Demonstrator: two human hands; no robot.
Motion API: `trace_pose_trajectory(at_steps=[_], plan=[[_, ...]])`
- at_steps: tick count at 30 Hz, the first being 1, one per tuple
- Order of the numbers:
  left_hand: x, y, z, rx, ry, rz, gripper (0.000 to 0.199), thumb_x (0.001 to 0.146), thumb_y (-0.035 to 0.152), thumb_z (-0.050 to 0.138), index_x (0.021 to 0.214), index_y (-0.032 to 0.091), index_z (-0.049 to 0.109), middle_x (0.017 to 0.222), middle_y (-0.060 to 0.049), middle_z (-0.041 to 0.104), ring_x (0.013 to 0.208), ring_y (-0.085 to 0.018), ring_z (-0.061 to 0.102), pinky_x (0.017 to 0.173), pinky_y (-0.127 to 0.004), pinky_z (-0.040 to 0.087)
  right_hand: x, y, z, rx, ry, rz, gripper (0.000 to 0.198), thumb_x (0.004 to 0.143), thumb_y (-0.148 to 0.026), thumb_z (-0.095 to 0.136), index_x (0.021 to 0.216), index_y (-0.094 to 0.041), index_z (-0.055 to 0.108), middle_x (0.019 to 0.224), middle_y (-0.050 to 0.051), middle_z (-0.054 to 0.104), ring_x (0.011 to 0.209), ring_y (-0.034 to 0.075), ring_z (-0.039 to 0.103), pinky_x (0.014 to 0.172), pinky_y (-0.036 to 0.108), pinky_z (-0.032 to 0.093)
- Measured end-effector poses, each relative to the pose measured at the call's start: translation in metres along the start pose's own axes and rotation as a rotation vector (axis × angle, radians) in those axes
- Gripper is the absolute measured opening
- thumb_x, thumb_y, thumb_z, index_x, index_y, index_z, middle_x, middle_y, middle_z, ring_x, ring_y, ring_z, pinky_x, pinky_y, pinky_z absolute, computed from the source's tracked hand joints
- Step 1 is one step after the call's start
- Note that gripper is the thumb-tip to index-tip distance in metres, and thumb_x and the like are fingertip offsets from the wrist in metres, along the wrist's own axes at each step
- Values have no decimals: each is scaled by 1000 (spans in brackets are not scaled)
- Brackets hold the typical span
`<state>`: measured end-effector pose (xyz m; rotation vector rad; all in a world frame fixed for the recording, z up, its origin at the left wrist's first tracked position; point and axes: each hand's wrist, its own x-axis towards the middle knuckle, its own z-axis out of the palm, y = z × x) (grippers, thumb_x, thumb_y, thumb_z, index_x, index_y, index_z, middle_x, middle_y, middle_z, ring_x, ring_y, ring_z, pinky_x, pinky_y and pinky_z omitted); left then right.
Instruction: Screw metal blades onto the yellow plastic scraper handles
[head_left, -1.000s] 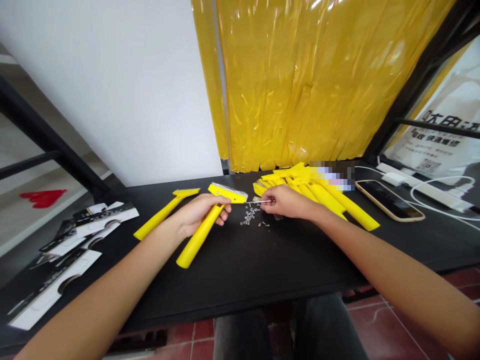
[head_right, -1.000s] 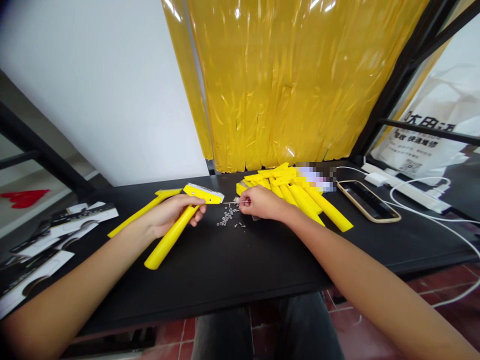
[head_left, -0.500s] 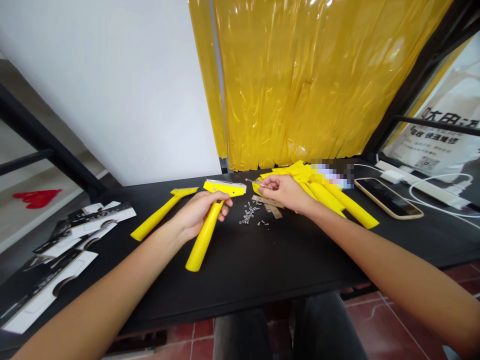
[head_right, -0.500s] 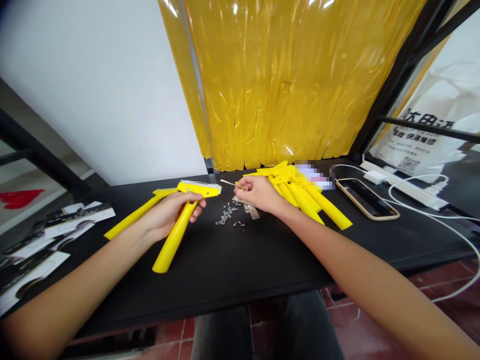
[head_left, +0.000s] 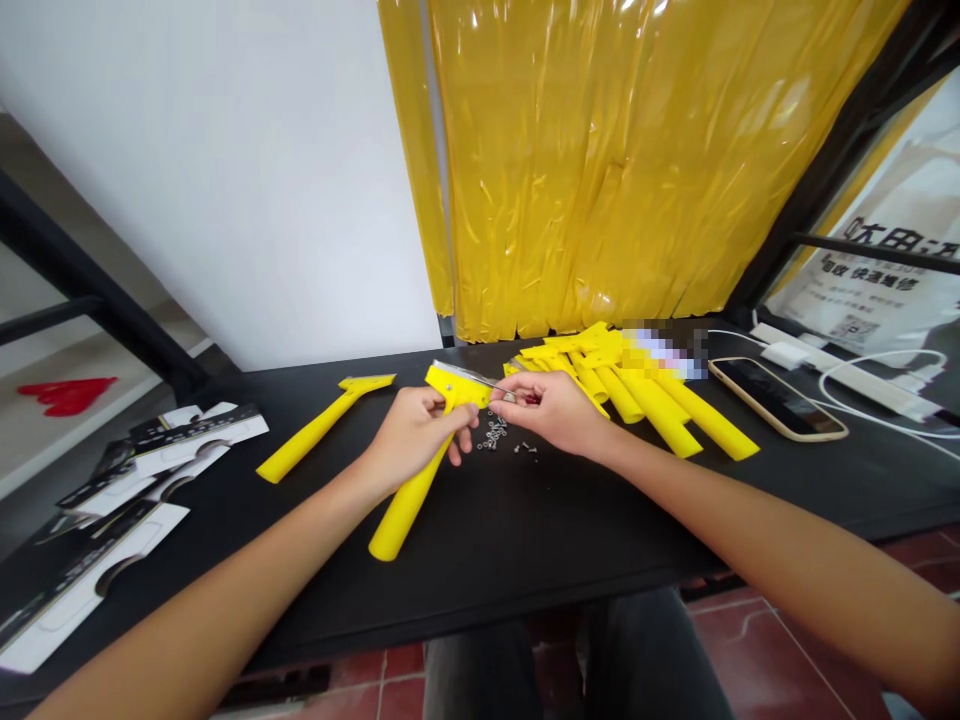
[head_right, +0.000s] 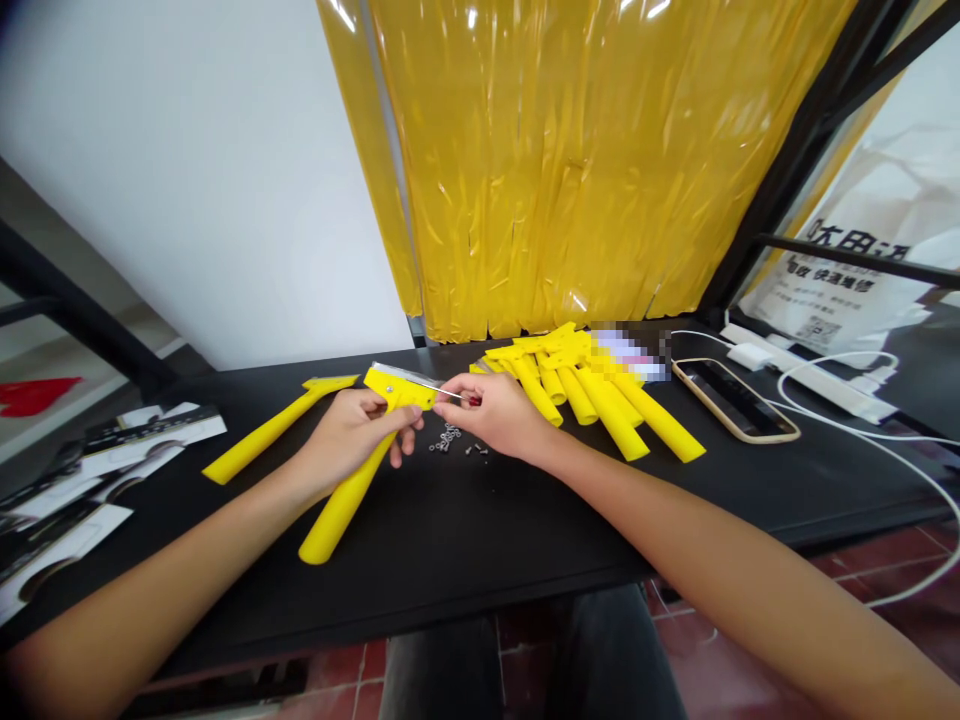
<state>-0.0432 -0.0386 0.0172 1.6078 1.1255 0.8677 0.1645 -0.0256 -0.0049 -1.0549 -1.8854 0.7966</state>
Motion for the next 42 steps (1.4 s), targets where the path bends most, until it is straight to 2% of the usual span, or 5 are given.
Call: trace_pose_trajectory(at_steps=[11,28,33,38,42], plan=[[-3,3,5,-1,-3,11,17,82,27,68,71,14,66,56,-5,66,42,-14,59,42,-24,47,-3,-2,2,-157,46,-89,14,84,-34,67,85,-19,69,55,-6,47,53,10,38,53,26,30],[-1,-5,3,111,-38,28,18,83,29,66,73,13,67,59,-6,68,45,-16,63,46,-26,50,-1,-4,-1,-72,-22,34,17,83,-36,71,81,-20,71,57,-6,44,55,10,38,53,27,28],[-1,-5,4,59,-62,8,20,82,30,68,72,13,68,58,-7,68,46,-16,62,47,-27,50,2,-2,1,16,-15,127,28,77,-44,77,77,-19,64,58,-7,44,56,11,39,53,27,30],[4,-7,2,-136,-63,-115,21,81,32,71,71,13,68,55,-7,65,46,-15,59,45,-26,47,6,3,-5,122,106,85,31,92,-49,58,88,-20,67,71,-1,58,65,14,51,60,28,39],[14,-17,-4,-237,32,-200,20,81,29,71,70,13,68,51,-4,60,43,-11,54,44,-22,42,8,7,-21,-95,144,-74,28,99,-36,47,105,-22,71,99,5,72,91,19,64,80,33,47]])
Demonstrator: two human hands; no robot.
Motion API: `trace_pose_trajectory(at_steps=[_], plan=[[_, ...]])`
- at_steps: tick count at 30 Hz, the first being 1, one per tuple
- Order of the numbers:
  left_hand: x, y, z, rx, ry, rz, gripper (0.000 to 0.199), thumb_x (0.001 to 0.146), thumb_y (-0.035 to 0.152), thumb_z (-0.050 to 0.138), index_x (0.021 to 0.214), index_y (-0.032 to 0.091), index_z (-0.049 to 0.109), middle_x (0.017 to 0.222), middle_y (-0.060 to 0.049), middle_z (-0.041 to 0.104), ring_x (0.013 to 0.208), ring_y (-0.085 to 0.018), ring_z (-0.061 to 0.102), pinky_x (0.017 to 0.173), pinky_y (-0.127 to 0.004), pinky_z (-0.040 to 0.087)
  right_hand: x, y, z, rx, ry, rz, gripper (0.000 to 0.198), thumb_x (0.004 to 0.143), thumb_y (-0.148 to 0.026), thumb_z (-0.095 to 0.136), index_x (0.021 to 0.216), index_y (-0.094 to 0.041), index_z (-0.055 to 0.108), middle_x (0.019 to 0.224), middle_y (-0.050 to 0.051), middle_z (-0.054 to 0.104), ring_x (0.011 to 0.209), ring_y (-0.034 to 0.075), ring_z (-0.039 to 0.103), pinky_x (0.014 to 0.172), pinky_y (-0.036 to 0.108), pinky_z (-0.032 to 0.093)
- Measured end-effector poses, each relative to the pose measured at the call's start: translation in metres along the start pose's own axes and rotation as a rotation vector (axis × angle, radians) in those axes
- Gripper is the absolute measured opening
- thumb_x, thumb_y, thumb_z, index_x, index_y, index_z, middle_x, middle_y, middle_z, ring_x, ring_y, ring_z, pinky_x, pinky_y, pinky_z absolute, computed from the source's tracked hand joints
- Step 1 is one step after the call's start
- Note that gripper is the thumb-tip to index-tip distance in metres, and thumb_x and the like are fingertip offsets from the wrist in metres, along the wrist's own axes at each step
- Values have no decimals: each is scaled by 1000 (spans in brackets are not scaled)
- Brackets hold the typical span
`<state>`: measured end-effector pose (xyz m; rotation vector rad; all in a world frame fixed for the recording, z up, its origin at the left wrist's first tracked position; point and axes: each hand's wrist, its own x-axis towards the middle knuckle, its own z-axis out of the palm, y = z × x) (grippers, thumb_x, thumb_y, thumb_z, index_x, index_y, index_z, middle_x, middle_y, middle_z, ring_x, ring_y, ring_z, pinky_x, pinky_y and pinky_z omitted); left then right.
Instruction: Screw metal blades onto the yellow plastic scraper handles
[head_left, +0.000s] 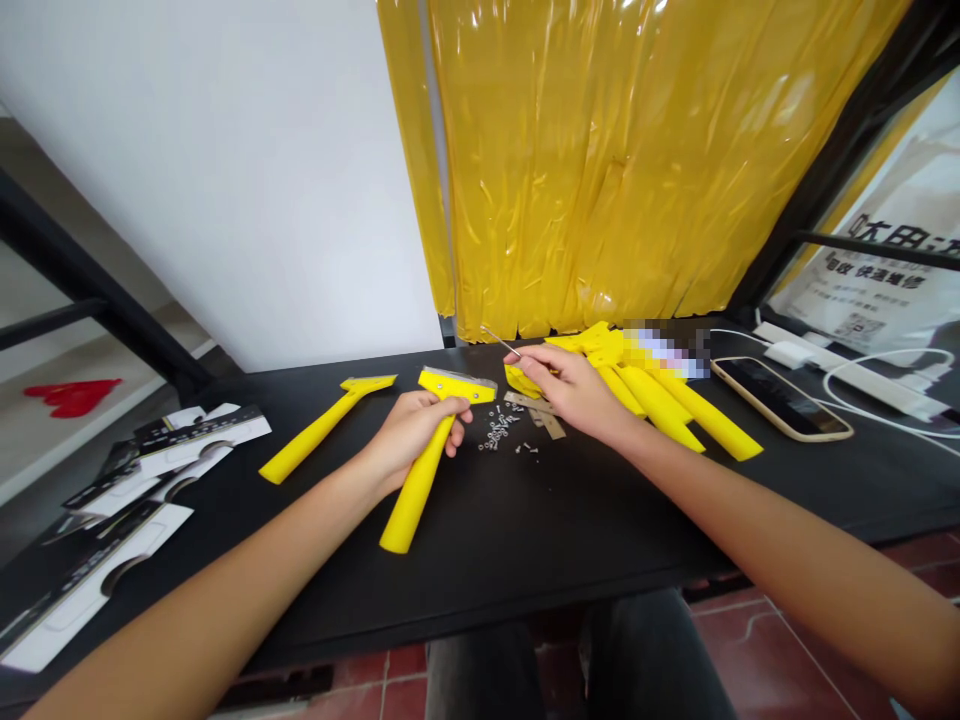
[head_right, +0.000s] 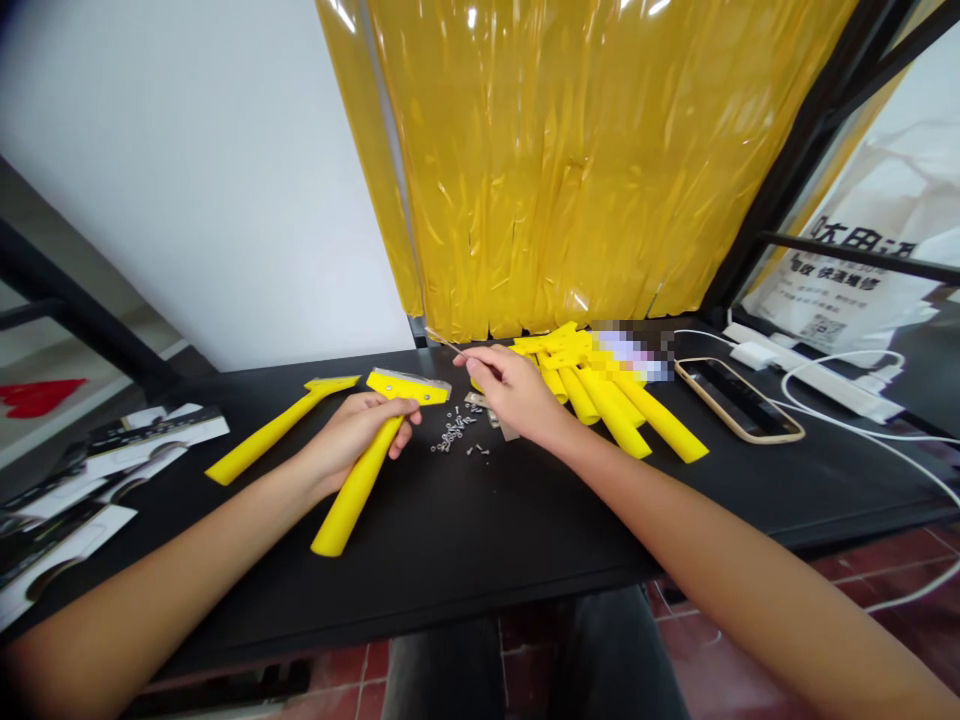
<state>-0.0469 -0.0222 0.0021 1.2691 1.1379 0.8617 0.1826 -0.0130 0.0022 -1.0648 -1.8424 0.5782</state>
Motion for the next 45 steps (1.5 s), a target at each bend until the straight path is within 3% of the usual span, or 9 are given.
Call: trace_pose_trajectory(at_steps=[3,6,9,15,33,39,42,45], plan=[[8,-5,-5,-37,71,-27,21,81,28,69,68,12,67,50,-3,59,43,-10,52,44,-21,40,0,3,-7,-218,-106,-105,26,99,-31,48,112,-24,70,114,6,73,104,23,65,91,37,45],[12,-8,-7,-52,115,-24,21,80,29,69,67,12,67,50,-4,59,42,-10,52,43,-20,40,-2,3,-6,-318,-136,-22,25,98,-34,49,117,-23,61,95,6,74,83,22,66,75,35,45],[14,-9,-8,-49,128,-17,21,80,28,70,68,12,67,50,-4,59,42,-10,53,43,-20,40,-5,-1,-3,-246,-143,-14,16,96,-32,50,108,-23,53,80,2,67,69,17,60,64,31,41],[15,-10,-8,-40,133,-22,20,79,28,70,68,12,67,50,-3,60,42,-10,53,44,-20,41,-6,-9,-3,-116,-129,-120,6,93,-28,50,91,-23,50,85,2,65,73,15,59,67,29,44],[15,-11,-6,-25,133,-16,20,81,27,69,69,11,67,50,-4,60,41,-10,54,44,-20,41,-6,-8,-2,-109,-169,-147,5,93,-25,51,89,-22,50,76,-1,60,68,13,57,65,27,43],[14,-12,-4,20,138,10,18,82,23,66,69,10,66,50,-4,60,40,-11,54,43,-21,42,-5,-6,-2,-85,-167,-144,8,94,-30,52,93,-22,54,84,1,65,75,16,62,69,29,47],[11,-11,-1,41,111,21,18,81,23,68,69,11,66,50,-4,61,41,-12,55,43,-22,44,-4,-5,-2,-64,-97,-84,19,94,-38,57,105,-23,55,86,1,68,77,17,65,70,29,48],[7,-10,2,55,73,21,19,82,24,67,68,11,66,50,-4,61,41,-12,54,43,-22,44,-4,-7,-4,-161,-26,-37,25,95,-48,55,99,-23,55,79,0,68,69,17,63,66,30,45]])
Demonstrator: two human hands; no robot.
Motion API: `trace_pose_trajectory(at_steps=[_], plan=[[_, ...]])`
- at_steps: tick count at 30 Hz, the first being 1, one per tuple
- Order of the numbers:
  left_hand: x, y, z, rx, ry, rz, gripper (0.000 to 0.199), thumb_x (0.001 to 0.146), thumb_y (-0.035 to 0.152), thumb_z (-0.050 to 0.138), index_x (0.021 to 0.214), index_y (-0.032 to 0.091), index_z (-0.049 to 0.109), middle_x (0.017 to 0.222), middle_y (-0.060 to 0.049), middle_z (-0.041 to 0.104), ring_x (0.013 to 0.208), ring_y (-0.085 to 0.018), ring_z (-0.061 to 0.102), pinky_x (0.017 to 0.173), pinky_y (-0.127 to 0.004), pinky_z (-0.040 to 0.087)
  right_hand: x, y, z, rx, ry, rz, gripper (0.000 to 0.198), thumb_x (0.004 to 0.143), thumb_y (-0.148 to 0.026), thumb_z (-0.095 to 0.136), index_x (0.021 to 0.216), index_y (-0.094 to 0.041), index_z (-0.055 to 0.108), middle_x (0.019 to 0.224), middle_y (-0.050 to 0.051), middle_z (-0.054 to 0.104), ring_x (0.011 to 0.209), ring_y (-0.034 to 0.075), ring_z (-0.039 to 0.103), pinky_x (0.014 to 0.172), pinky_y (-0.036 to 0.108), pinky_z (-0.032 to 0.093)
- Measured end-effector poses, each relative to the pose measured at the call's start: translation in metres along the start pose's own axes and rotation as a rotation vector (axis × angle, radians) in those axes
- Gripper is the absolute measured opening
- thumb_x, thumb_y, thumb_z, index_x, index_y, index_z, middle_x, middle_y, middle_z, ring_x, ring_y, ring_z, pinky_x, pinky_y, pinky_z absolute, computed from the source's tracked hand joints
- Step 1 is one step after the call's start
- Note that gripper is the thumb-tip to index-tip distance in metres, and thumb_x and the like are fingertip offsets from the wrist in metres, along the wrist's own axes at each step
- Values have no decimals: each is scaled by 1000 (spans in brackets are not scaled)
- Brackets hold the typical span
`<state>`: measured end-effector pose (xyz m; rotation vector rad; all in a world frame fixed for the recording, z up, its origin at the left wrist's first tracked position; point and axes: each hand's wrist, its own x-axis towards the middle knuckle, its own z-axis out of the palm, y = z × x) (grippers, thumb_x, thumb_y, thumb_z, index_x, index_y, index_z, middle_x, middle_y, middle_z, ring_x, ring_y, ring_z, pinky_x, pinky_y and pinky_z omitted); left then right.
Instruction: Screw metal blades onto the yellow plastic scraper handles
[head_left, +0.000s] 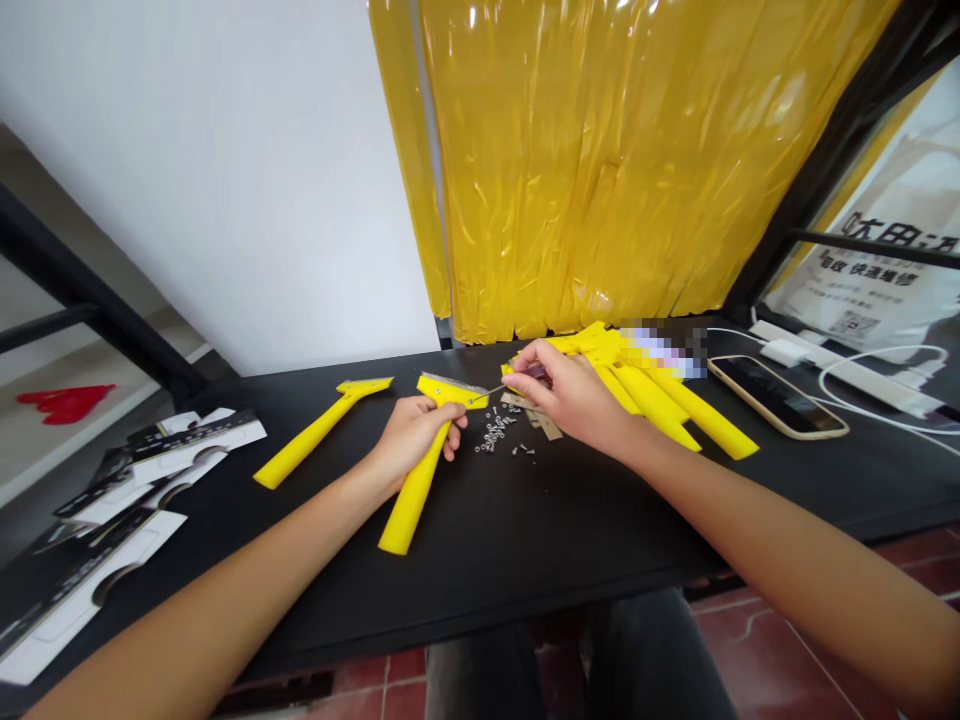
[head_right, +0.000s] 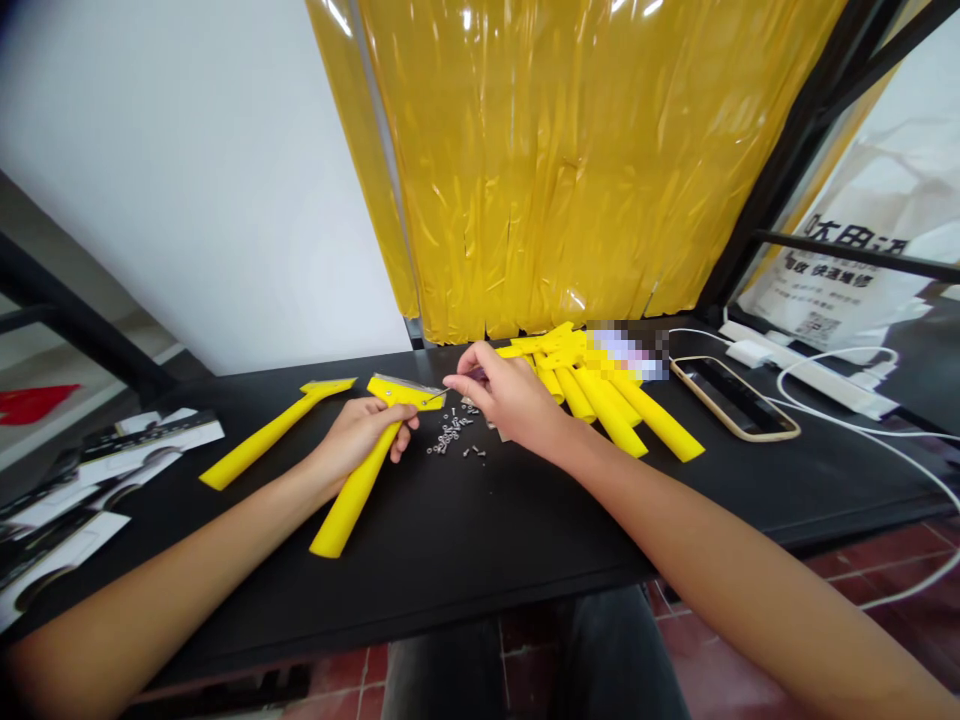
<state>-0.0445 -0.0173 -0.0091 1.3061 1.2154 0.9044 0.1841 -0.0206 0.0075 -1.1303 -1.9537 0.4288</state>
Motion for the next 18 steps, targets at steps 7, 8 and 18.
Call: trace_pose_trajectory(at_steps=[7,8,18], plan=[[-1,-2,3,23,-15,-13,20,82,24,67,68,10,66,49,-5,61,40,-12,54,42,-22,43,-4,-9,-12,-236,-126,-114,23,101,-39,41,113,-21,48,95,6,74,81,20,68,68,31,41],[0,-2,3,17,-12,-17,20,82,25,67,68,10,66,50,-5,61,40,-12,54,42,-22,43,-4,-10,-12,-282,-138,-129,22,102,-37,39,114,-20,48,96,6,74,80,21,68,67,31,40],[0,-4,-1,8,-16,-50,20,80,28,70,71,11,67,52,-4,62,43,-12,55,45,-22,44,-3,-14,-13,-640,-86,-107,39,103,-52,35,105,-18,53,86,7,74,72,22,68,57,31,28]])
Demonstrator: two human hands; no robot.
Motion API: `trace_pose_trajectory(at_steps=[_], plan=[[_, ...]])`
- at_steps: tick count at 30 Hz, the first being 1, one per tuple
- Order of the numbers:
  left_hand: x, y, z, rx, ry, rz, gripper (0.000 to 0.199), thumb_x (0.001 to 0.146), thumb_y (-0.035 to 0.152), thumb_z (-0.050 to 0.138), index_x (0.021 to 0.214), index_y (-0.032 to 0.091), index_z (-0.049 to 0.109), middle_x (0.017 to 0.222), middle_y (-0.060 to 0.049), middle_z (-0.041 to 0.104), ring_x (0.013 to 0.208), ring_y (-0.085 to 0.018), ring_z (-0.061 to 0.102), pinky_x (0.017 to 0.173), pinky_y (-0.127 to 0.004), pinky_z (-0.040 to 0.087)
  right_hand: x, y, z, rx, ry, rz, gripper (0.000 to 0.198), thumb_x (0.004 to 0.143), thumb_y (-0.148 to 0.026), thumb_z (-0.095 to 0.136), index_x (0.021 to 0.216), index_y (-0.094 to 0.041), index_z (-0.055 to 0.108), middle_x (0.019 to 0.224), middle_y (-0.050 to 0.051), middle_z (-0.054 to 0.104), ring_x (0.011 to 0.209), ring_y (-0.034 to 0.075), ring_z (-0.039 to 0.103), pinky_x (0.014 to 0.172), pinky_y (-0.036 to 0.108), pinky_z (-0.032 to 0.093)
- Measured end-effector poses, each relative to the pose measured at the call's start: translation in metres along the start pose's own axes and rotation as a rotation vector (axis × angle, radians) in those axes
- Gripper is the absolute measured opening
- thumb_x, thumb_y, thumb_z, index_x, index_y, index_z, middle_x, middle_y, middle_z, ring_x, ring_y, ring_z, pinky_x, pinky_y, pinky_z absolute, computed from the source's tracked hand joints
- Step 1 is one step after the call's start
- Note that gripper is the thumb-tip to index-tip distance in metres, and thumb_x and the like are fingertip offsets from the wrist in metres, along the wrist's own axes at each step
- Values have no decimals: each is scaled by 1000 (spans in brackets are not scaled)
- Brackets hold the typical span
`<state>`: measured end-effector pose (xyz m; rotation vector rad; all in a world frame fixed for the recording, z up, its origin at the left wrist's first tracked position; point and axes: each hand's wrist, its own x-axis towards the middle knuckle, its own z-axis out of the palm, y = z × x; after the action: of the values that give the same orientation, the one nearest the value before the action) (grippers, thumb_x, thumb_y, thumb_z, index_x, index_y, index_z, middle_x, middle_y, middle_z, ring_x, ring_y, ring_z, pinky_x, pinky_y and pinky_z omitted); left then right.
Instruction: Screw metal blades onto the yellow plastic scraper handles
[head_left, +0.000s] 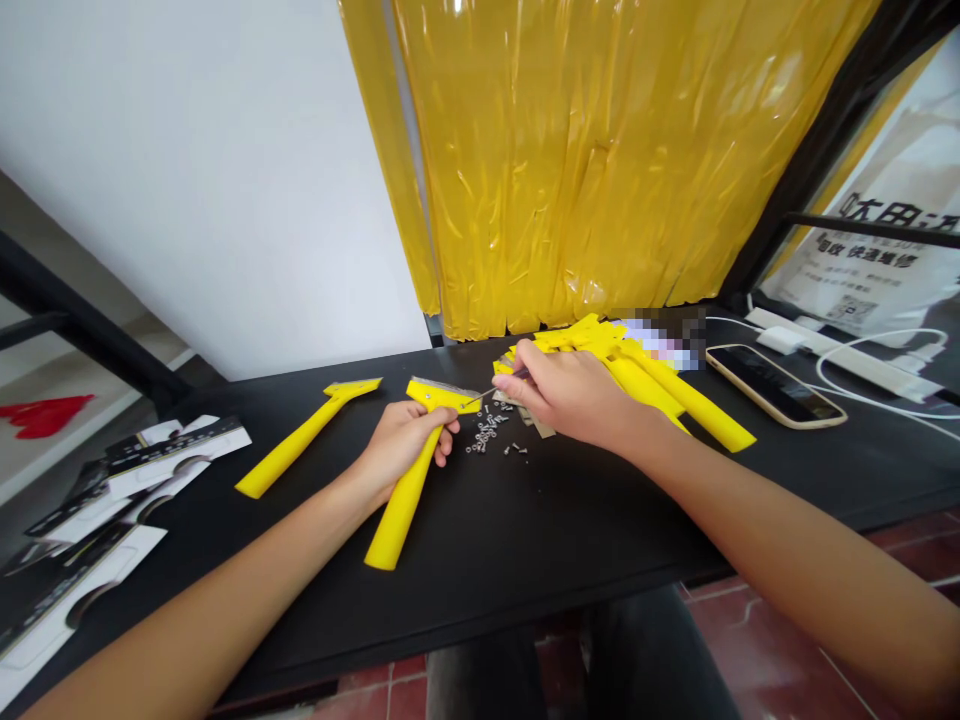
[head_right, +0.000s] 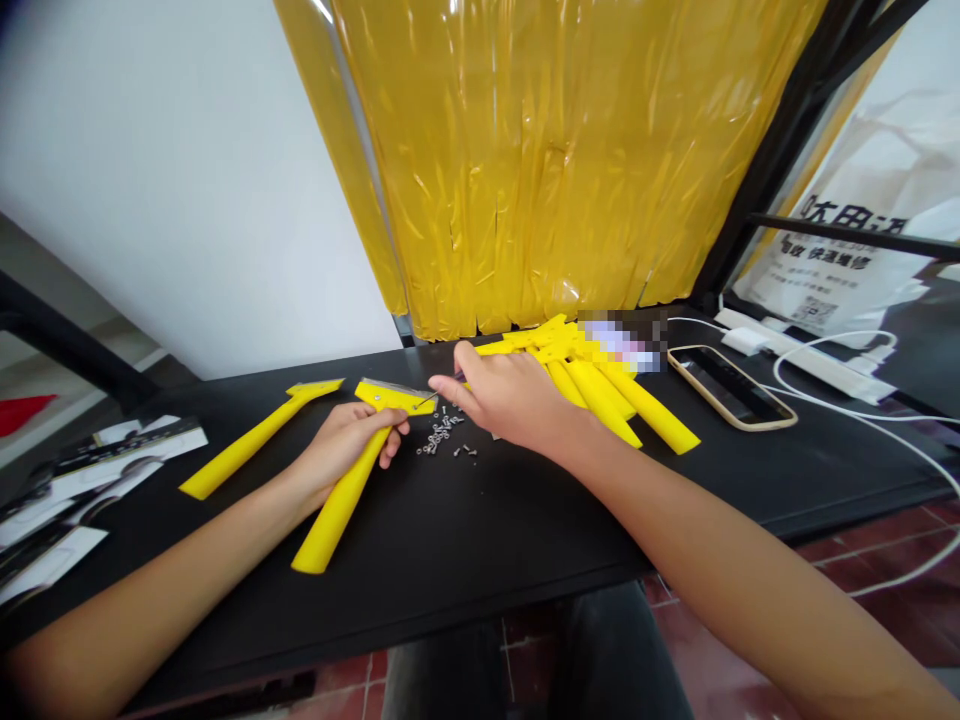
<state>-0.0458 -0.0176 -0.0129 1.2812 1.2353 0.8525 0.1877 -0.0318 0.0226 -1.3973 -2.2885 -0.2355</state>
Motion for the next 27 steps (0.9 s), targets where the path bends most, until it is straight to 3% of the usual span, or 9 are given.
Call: trace_pose_trajectory(at_steps=[4,10,15,20,24,27], plan=[[0,3,0,19,32,-13,20,79,28,71,71,10,68,51,-4,61,43,-12,55,45,-22,44,-2,0,-3,57,-30,-103,30,105,-39,33,116,-16,49,89,6,74,73,21,68,59,31,31],[0,4,1,17,19,-7,21,80,29,71,69,11,67,51,-4,62,43,-12,55,44,-22,42,-1,1,-4,-55,-24,-15,47,103,-56,31,103,-16,56,86,10,74,77,26,68,59,32,28],[0,4,1,22,31,-13,21,79,29,71,69,11,68,51,-4,62,43,-12,54,46,-22,42,-1,2,-7,96,-65,-86,30,103,-38,37,118,-15,49,93,8,74,75,22,67,61,32,31],[-2,4,1,18,30,-20,20,79,29,71,71,11,68,52,-3,62,44,-12,54,47,-22,43,0,3,-5,-35,-50,-36,46,104,-52,29,102,-15,58,85,11,73,76,25,67,60,33,29],[-1,3,1,22,28,-16,20,78,30,72,70,11,68,51,-3,61,44,-11,54,47,-22,43,-1,4,-6,92,-56,-62,31,101,-43,42,114,-17,52,93,8,75,79,23,67,64,32,33],[0,3,1,6,44,-20,20,77,30,72,70,11,68,51,-3,61,44,-11,53,47,-22,42,-2,2,-5,65,-80,-100,30,103,-38,37,115,-16,52,87,8,74,74,23,66,62,32,31]])
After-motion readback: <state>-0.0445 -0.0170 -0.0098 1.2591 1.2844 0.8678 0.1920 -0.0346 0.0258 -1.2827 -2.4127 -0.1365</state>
